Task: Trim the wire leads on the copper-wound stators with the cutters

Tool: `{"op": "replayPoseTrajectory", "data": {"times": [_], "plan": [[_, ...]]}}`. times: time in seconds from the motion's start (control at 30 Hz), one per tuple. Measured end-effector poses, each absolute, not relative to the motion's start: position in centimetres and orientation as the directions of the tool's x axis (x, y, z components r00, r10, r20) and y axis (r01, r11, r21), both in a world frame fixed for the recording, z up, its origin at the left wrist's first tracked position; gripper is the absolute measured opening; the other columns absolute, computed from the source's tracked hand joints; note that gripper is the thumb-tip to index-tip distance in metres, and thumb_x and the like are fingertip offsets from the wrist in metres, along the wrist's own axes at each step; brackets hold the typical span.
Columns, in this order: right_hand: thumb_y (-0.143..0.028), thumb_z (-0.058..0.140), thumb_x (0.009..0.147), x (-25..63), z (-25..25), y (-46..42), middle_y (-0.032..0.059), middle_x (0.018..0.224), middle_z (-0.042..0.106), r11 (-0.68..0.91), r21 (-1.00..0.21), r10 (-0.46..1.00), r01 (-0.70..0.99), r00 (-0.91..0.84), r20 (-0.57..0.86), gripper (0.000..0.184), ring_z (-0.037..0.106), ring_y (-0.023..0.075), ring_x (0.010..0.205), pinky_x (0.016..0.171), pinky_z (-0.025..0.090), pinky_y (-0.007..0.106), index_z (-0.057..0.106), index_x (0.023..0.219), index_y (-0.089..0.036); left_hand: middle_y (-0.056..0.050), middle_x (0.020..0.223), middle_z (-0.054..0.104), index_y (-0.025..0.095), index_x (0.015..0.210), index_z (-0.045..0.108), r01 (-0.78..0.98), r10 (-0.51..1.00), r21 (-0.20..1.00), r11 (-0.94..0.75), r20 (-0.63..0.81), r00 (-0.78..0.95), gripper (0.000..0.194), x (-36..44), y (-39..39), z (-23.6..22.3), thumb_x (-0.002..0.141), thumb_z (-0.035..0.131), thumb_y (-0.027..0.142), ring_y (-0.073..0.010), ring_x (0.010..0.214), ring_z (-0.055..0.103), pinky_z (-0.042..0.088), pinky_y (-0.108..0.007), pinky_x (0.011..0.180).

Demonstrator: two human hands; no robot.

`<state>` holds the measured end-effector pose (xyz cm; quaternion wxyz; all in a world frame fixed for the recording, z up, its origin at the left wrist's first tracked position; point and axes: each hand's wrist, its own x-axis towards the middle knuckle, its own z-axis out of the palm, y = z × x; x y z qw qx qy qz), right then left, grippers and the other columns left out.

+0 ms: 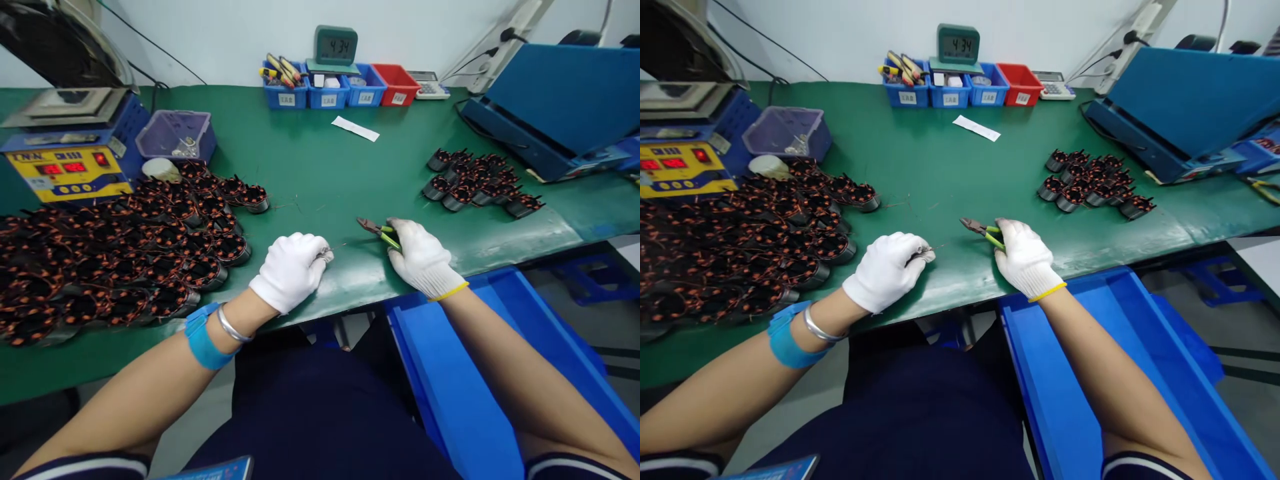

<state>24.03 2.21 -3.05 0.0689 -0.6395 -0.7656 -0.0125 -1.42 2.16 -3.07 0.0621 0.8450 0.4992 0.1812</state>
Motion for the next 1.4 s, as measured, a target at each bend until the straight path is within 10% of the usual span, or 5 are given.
{"op": "replayPoseTrajectory", "data": {"times": [0.1, 0.27, 0.43, 1.2, 1.4], "plan": [[-0.027, 0.046, 0.085, 23.2, -2.9, 1.0, 0.0163, 0.125, 0.06, 0.15, -0.386, 0.985, 0.91, -0.103, 0.141, 0.061, 0.057, 0.0317, 0.11, 0.094, 0.047, 0.047, 0.041, 0.144, -0.013, -0.004, 0.083, 0.07, 0.022, 0.095, 0.07, 0.816, 0.869, 0.31, -0.488, 0.261, 0.42, 0.023, -1.3, 2.0, -3.2, 0.091, 0.051, 0.035, -0.0236, 0.081, 0.063, 0.045, -0.035, 0.072], [-0.027, 0.05, 0.075, 20.6, -0.2, -2.3, -0.0008, 0.078, 0.058, -0.264, -0.905, 0.853, 0.332, -0.357, -0.38, 0.065, 0.056, 0.0158, 0.061, 0.059, 0.05, 0.032, 0.04, 0.138, -0.02, -0.007, 0.089, 0.07, 0.019, 0.095, 0.069, 0.833, 0.91, 0.373, -0.409, 0.234, 0.342, 0.032, -1.3, 1.8, -2.8, 0.079, 0.064, 0.046, -0.027, 0.088, 0.064, 0.049, -0.039, 0.079], [-0.025, 0.058, 0.071, 19.5, 1.3, -2.8, -0.0047, 0.069, 0.055, -0.535, -0.794, 0.633, 0.29, -0.485, -0.603, 0.061, 0.057, 0.0135, 0.059, 0.052, 0.047, 0.025, 0.044, 0.13, -0.021, -0.007, 0.089, 0.071, 0.02, 0.086, 0.068, 0.785, 0.919, 0.48, -0.391, 0.169, 0.355, 0.025, -1.7, 2.1, -2.7, 0.087, 0.051, 0.038, -0.0247, 0.089, 0.064, 0.049, -0.038, 0.081], [-0.021, 0.061, 0.079, 18.1, 1.2, -1.8, -0.0062, 0.063, 0.054, -0.481, -0.784, 0.671, 0.392, -0.411, -0.617, 0.043, 0.054, 0.0107, 0.051, 0.045, 0.046, 0.02, 0.052, 0.121, -0.022, -0.006, 0.088, 0.07, 0.02, 0.09, 0.069, 0.814, 0.927, 0.453, -0.363, 0.092, 0.363, 0.025, -1.6, 2.3, -2.7, 0.088, 0.048, 0.033, -0.0235, 0.088, 0.062, 0.049, -0.037, 0.08], [-0.034, 0.06, 0.082, 17.6, 0.8, 0.1, -0.0002, 0.067, 0.064, -0.254, -0.72, 0.743, 0.646, -0.346, -0.573, 0.038, 0.06, 0.016, 0.051, 0.049, 0.048, 0.027, 0.058, 0.118, -0.025, -0.01, 0.116, 0.067, 0.018, 0.113, 0.06, 0.717, 0.947, 0.621, -0.316, 0.254, 0.197, 0.033, -2.3, 2.5, -3.6, 0.091, 0.047, 0.04, -0.0265, 0.113, 0.06, 0.046, -0.045, 0.101]]}}
